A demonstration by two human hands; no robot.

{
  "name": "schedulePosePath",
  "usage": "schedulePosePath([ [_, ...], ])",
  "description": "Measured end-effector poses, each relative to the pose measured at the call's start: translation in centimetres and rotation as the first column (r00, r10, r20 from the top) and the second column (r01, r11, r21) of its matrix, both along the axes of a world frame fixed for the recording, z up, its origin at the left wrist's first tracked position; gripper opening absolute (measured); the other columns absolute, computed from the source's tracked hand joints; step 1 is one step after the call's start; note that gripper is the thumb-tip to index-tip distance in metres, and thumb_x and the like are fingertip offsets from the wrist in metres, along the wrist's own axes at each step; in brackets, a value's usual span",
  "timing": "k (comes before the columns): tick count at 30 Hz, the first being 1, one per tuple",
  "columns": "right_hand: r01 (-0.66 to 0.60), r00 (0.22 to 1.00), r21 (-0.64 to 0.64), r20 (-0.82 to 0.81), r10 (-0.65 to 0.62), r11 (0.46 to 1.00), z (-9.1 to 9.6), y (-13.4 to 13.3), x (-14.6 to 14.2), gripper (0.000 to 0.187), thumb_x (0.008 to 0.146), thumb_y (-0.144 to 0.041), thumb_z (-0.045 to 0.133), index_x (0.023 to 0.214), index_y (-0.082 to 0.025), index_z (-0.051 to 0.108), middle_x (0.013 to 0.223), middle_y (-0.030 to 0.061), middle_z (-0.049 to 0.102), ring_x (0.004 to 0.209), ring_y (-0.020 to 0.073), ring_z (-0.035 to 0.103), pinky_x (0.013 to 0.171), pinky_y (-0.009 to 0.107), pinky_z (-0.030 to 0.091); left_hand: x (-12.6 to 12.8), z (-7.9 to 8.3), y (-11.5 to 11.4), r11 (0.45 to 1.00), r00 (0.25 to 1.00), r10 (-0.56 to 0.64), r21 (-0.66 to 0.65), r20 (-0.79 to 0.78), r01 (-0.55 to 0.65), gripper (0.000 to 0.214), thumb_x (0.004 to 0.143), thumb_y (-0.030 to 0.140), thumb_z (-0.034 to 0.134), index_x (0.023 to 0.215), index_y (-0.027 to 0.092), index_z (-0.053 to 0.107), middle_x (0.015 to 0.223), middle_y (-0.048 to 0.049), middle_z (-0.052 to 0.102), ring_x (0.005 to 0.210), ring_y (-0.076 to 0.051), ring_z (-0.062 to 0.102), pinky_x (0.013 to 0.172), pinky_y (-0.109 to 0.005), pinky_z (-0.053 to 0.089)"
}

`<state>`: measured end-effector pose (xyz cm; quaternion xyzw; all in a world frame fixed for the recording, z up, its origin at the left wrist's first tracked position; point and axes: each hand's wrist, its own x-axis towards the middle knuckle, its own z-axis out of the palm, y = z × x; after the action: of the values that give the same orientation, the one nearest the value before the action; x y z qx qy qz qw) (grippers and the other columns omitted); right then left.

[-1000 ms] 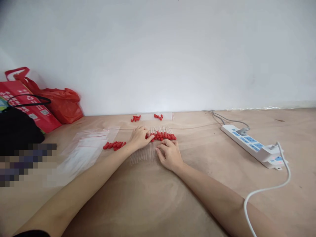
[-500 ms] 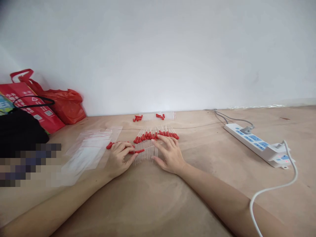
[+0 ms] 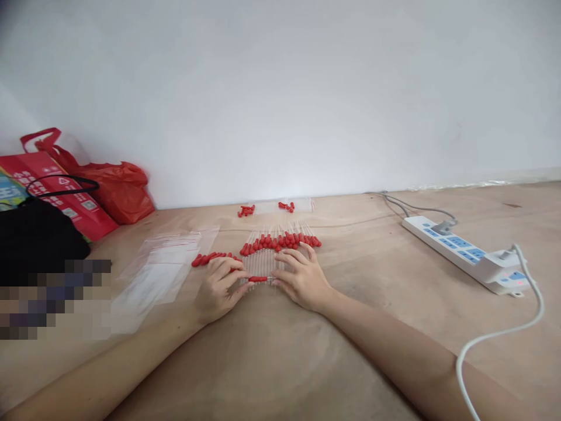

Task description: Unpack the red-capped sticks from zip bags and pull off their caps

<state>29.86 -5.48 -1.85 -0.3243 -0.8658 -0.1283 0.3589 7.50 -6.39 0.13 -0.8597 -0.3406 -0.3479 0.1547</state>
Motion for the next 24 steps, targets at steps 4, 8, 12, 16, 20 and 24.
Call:
schedulePosePath([
  [4, -0.019, 1.000, 0.002, -0.010, 0.019, 1.000, 0.1, 0.0, -0.1, 0.016, 0.084, -0.028, 0.048, 0.085, -0.024, 0.063, 0.102, 0.0035, 0.061, 0.103, 0.0186, 0.049, 0.096, 0.047, 0.023, 0.5, 0.0, -0.1, 0.997, 1.000, 0.017, -0.078, -0.002, -0.017, 0.016, 0.079, 0.032, 0.053, 0.082, 0.020, 0.063, 0.087, -0.0051, 0.063, 0.087, -0.019, 0.053, 0.080, -0.036, 0.037],
  [8, -0.043, 0.999, 0.014, -0.007, 0.043, 0.999, 0.2, -0.2, -0.3, 0.015, 0.083, -0.027, 0.048, 0.085, -0.023, 0.062, 0.097, 0.0032, 0.062, 0.101, 0.0182, 0.050, 0.097, 0.047, 0.023, 1.1, -0.4, 0.2, 0.989, 0.998, -0.039, -0.148, -0.057, 0.030, 0.030, 0.079, 0.037, 0.053, 0.104, 0.020, 0.059, 0.106, -0.0070, 0.061, 0.102, -0.022, 0.050, 0.089, -0.039, 0.035],
  [12, -0.061, 0.998, 0.011, 0.013, 0.061, 0.998, 0.2, -0.4, -0.3, 0.014, 0.083, -0.027, 0.049, 0.084, -0.024, 0.062, 0.088, 0.0010, 0.064, 0.096, 0.0175, 0.051, 0.098, 0.047, 0.020, 1.4, -0.7, 0.5, 0.982, 0.993, -0.108, -0.162, -0.047, 0.099, 0.017, 0.083, 0.032, 0.049, 0.085, 0.024, 0.065, 0.093, -0.0010, 0.067, 0.098, -0.018, 0.054, 0.092, -0.038, 0.032],
  [16, -0.062, 0.997, 0.036, 0.046, 0.060, 0.997, 0.3, -0.4, -0.2, 0.013, 0.082, -0.026, 0.049, 0.080, -0.025, 0.062, 0.081, -0.0011, 0.065, 0.092, 0.0176, 0.051, 0.097, 0.047, 0.018, 1.3, -0.4, 0.3, 0.981, 0.992, -0.121, -0.158, -0.024, 0.116, 0.017, 0.083, 0.031, 0.050, 0.077, 0.024, 0.064, 0.082, 0.0021, 0.069, 0.086, -0.016, 0.058, 0.090, -0.039, 0.029],
  [20, -0.056, 0.997, 0.052, 0.062, 0.053, 0.997, 0.4, -0.6, 0.0, 0.014, 0.082, -0.026, 0.049, 0.078, -0.025, 0.062, 0.077, -0.0021, 0.065, 0.089, 0.0172, 0.051, 0.096, 0.047, 0.018, 1.1, -0.1, -0.1, 0.982, 0.994, -0.099, -0.165, -0.039, 0.091, 0.020, 0.084, 0.031, 0.049, 0.073, 0.024, 0.065, 0.077, 0.0026, 0.069, 0.081, -0.015, 0.058, 0.089, -0.039, 0.028],
  [24, -0.059, 0.997, 0.030, 0.051, 0.057, 0.998, 0.3, -0.7, 0.1, 0.013, 0.081, -0.025, 0.050, 0.077, -0.026, 0.063, 0.075, -0.0027, 0.064, 0.089, 0.0170, 0.051, 0.096, 0.046, 0.018, 1.0, 0.0, -0.3, 0.980, 0.994, -0.096, -0.181, -0.047, 0.086, 0.022, 0.084, 0.031, 0.048, 0.072, 0.024, 0.065, 0.074, 0.0017, 0.068, 0.077, -0.015, 0.058, 0.090, -0.040, 0.028],
])
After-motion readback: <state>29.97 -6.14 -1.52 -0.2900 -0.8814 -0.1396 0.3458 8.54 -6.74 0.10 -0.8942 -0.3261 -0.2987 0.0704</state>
